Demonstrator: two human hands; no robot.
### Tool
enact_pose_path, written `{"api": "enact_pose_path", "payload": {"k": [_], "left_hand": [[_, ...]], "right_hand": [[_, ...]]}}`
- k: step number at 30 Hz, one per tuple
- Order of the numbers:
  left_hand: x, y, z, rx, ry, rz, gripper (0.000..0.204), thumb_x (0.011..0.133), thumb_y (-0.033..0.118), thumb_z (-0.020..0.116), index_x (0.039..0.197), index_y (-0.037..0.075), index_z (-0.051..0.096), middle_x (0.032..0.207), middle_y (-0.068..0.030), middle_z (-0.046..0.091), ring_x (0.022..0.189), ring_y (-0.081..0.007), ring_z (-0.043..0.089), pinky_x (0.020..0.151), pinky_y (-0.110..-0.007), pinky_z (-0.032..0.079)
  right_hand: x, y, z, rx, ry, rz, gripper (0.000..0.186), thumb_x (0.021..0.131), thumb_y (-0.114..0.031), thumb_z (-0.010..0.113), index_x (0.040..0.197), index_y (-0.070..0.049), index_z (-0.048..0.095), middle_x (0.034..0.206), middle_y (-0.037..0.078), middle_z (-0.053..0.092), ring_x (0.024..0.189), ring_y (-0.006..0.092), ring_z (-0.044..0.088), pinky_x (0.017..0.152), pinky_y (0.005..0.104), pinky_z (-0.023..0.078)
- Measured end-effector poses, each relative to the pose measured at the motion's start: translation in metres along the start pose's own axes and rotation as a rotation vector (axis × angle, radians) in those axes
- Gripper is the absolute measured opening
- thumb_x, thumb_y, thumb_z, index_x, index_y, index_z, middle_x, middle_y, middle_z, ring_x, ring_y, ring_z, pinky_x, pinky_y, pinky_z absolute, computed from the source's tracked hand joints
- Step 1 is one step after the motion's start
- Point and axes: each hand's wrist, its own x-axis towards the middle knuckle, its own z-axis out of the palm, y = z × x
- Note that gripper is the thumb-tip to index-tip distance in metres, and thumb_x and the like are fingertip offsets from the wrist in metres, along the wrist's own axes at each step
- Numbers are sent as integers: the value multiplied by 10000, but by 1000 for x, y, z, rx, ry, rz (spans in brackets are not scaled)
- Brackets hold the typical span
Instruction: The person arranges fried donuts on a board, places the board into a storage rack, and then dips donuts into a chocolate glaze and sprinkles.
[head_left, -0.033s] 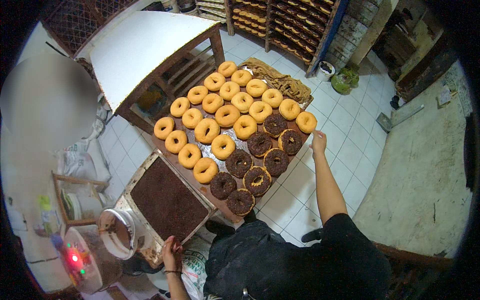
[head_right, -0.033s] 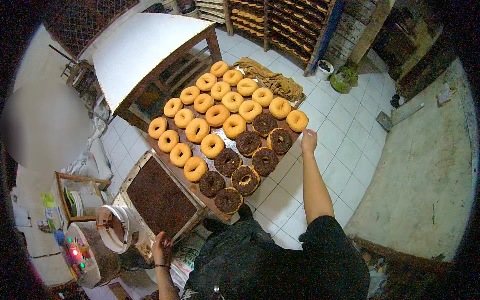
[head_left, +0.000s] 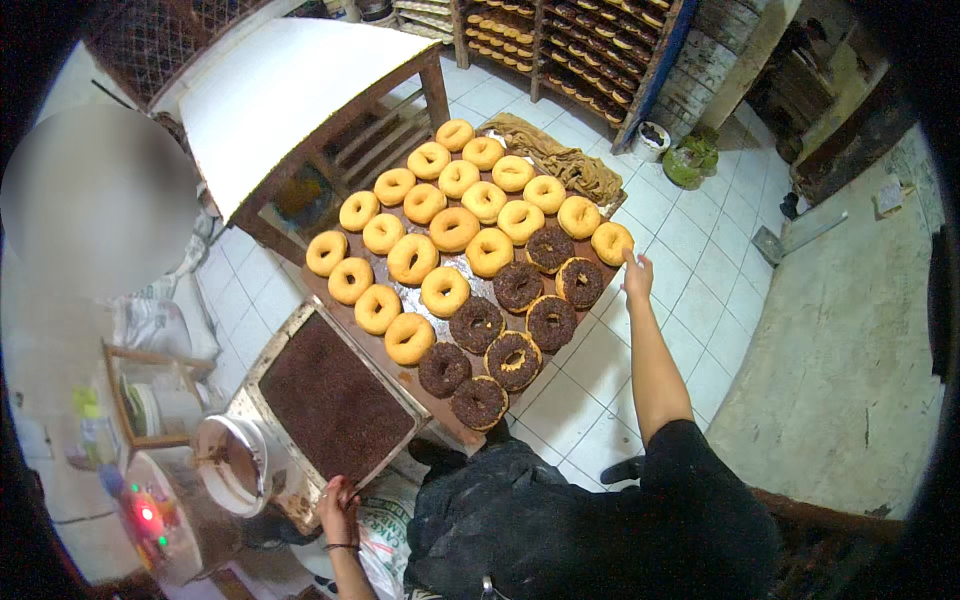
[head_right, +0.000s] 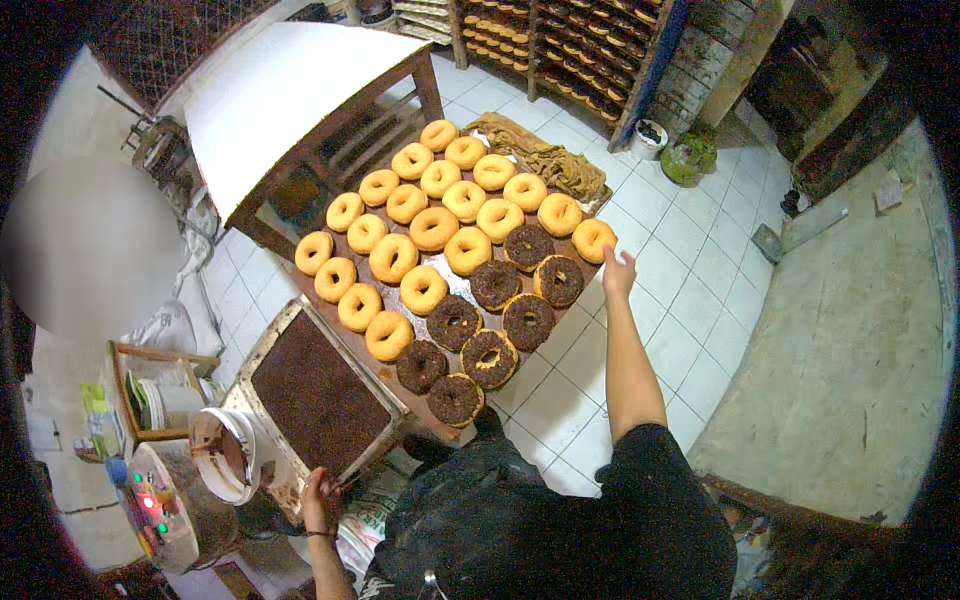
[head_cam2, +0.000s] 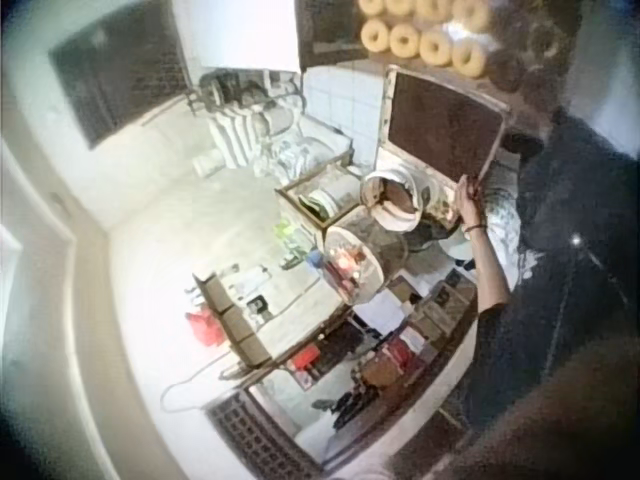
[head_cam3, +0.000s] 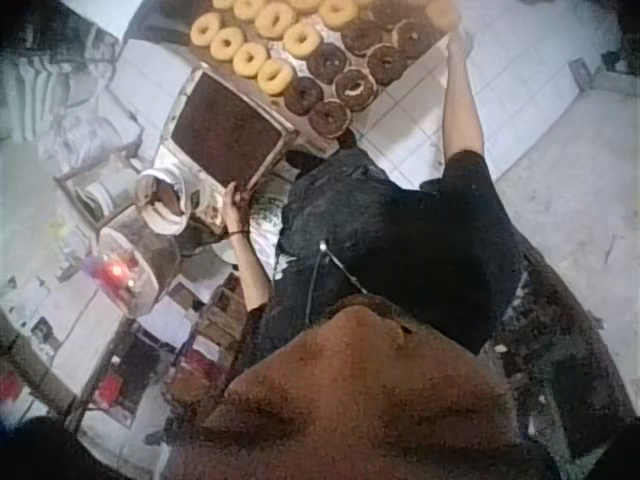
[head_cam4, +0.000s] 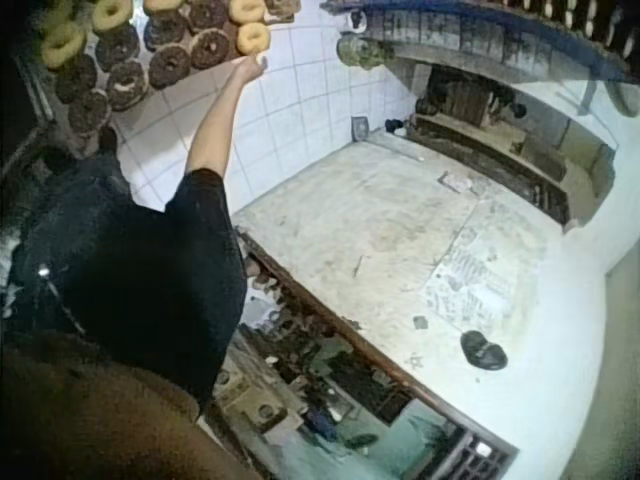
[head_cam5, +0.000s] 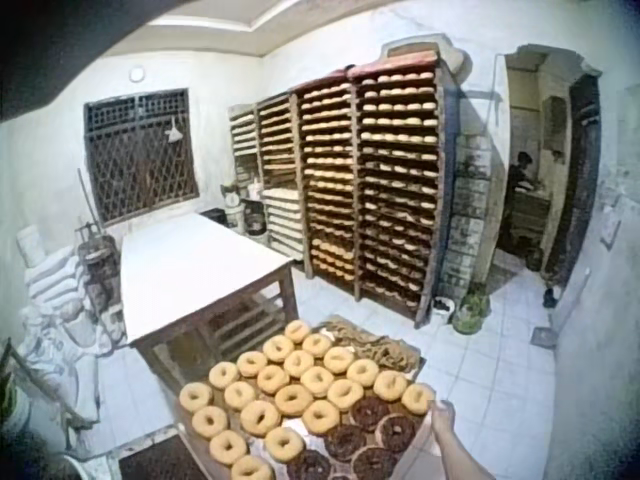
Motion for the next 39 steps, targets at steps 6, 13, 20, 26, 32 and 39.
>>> {"api": "enact_pose_path", "payload": {"k": [6, 13, 20, 26, 32, 39], "left_hand": [[-24, -30, -73, -112, 251, 22, 396, 964, 390, 654, 1269, 138, 641, 1162, 15, 670, 915, -136, 635, 742, -298, 493], [-44, -12, -66, -157, 310, 50, 267, 977, 332, 655, 1168, 147, 640, 1080, 6, 683, 925, -123, 644, 758, -297, 510], [-40, 32, 25, -111, -95, 161, 231, 1023, 211, 590, 1192, 57, 619, 1158, -63, 667, 1032, -176, 666, 889, -316, 532], [-34, 73, 118, -395, -622, 145, 544, 1073, 411, 449, 1463, 33, 410, 1489, -189, 475, 1375, -288, 475, 1157, -450, 397], [-24, 98, 72, -836, -772, -154, 722, 1012, 655, 366, 1491, 123, 460, 1485, -118, 522, 1336, -295, 538, 1134, -497, 423], [-43, 92, -54, -1003, -677, 0, 630, 1043, 583, 396, 1448, 107, 477, 1390, -125, 570, 1252, -287, 591, 1068, -488, 493]], "right_hand": [[12, -50, 21, -5, 24, -178, 717, 679, -453, 889, 1154, -73, 508, 1062, 224, 646, 1002, 352, 641, 913, 446, 499], [12, -106, 62, 156, -458, 207, 702, 779, -384, 840, 1270, 7, 526, 1042, 144, 687, 815, 277, 661, 735, 381, 532], [-39, -151, 42, 392, -381, -183, 603, 789, -255, 802, 1262, 0, 528, 1202, 148, 630, 1051, 265, 657, 876, 396, 569], [-332, -221, -13, 574, -1465, -134, 684, 868, -235, 743, 1439, -70, 406, 1192, 59, 614, 1105, 164, 600, 927, 314, 498], [-503, -188, -2, 86, -1449, -896, 525, 893, -228, 763, 1331, -72, 520, 1176, 51, 612, 1103, 136, 586, 924, 293, 495], [-652, -207, -15, 252, -1530, -1559, 517, 760, -120, 846, 1179, -85, 547, 1332, 154, 572, 1255, 354, 552, 1070, 456, 446]]}}
